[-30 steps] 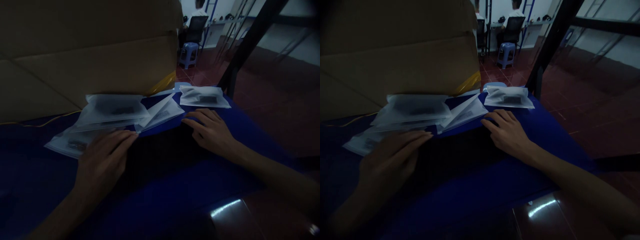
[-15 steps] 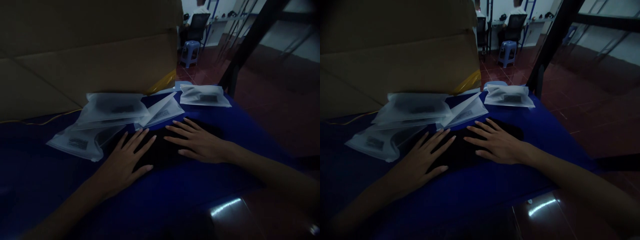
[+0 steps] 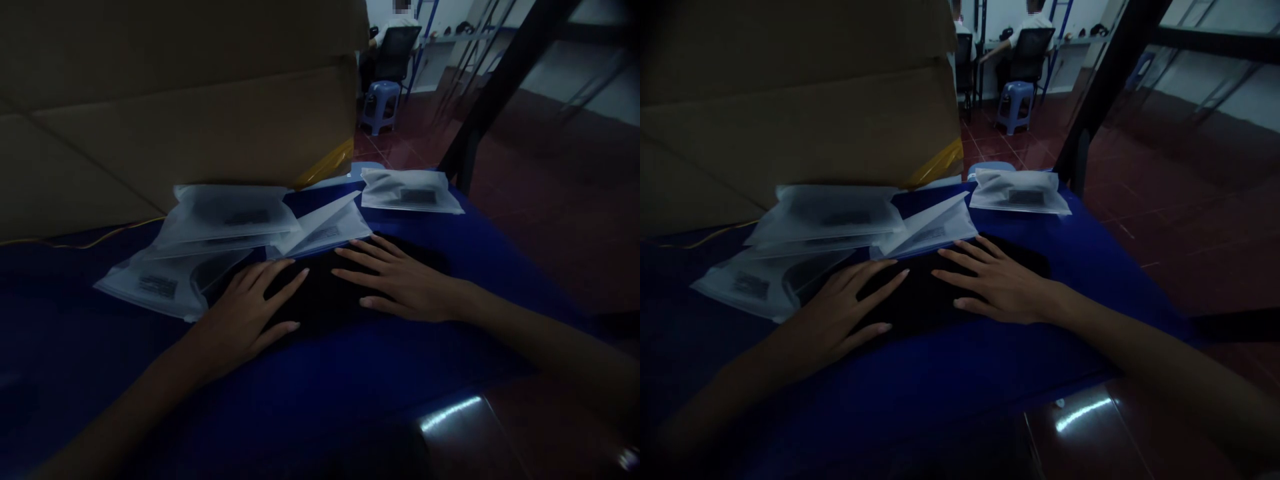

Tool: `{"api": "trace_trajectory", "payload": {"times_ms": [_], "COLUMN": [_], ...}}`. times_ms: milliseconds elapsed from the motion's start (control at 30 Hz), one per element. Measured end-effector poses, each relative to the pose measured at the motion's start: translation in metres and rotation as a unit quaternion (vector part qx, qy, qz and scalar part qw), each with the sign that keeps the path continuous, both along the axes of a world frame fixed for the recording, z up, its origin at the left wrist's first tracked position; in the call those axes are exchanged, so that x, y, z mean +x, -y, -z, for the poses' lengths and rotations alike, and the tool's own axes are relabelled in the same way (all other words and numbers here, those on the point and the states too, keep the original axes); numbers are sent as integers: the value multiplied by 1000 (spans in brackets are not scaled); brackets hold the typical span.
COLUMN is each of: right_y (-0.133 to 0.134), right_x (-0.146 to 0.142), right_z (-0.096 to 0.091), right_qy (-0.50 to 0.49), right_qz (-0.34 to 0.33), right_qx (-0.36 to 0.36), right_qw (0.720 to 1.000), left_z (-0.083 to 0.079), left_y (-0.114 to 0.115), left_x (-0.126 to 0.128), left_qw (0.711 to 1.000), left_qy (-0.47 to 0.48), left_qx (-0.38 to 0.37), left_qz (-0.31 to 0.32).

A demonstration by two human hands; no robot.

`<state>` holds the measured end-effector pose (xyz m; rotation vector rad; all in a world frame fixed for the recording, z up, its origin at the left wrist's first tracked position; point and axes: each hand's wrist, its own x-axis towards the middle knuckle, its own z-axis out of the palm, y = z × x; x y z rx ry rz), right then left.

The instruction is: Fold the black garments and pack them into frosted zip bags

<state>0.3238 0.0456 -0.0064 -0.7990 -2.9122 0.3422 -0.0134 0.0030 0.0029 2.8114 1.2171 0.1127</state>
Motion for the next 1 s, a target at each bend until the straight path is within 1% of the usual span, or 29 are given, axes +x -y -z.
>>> {"api": "trace_trajectory", "payload": {"times_ms": [100, 200, 333, 633, 733, 800, 867, 933, 1000], "right_y": [0, 0, 0, 1, 0, -2, -4, -6, -7], "right_x": [0, 0, 0, 0, 0, 1, 1, 1, 0], "right_z": [-1, 0, 1, 0, -1, 0, 1, 3, 3], "right_qy": [-10, -17, -12, -18, -36, -56, -75, -81, -72], "right_qz": [0, 0, 2, 1, 5, 21, 52, 95, 157], "right_qx": [-6, -10, -6, 4, 7, 22, 54, 94, 125], "right_qw": [1000, 1000, 1000, 1000, 999, 998, 994, 988, 977], "left_z": [2, 4, 4, 4, 4, 3, 2, 2, 3], "left_y": [1, 1, -1, -1, -2, -2, -2, -3, -3], "left_x": [1, 2, 2, 1, -1, -2, -1, 0, 1], "left_qw": [1000, 1000, 999, 1000, 999, 999, 1000, 999, 999], "left_qy": [-7, -6, 1, -4, -7, -9, -5, 4, 13], "left_qx": [-3, -13, -29, -15, -16, -12, 6, 27, 41], "left_qz": [0, 12, 14, 23, 32, 34, 28, 20, 13]}}
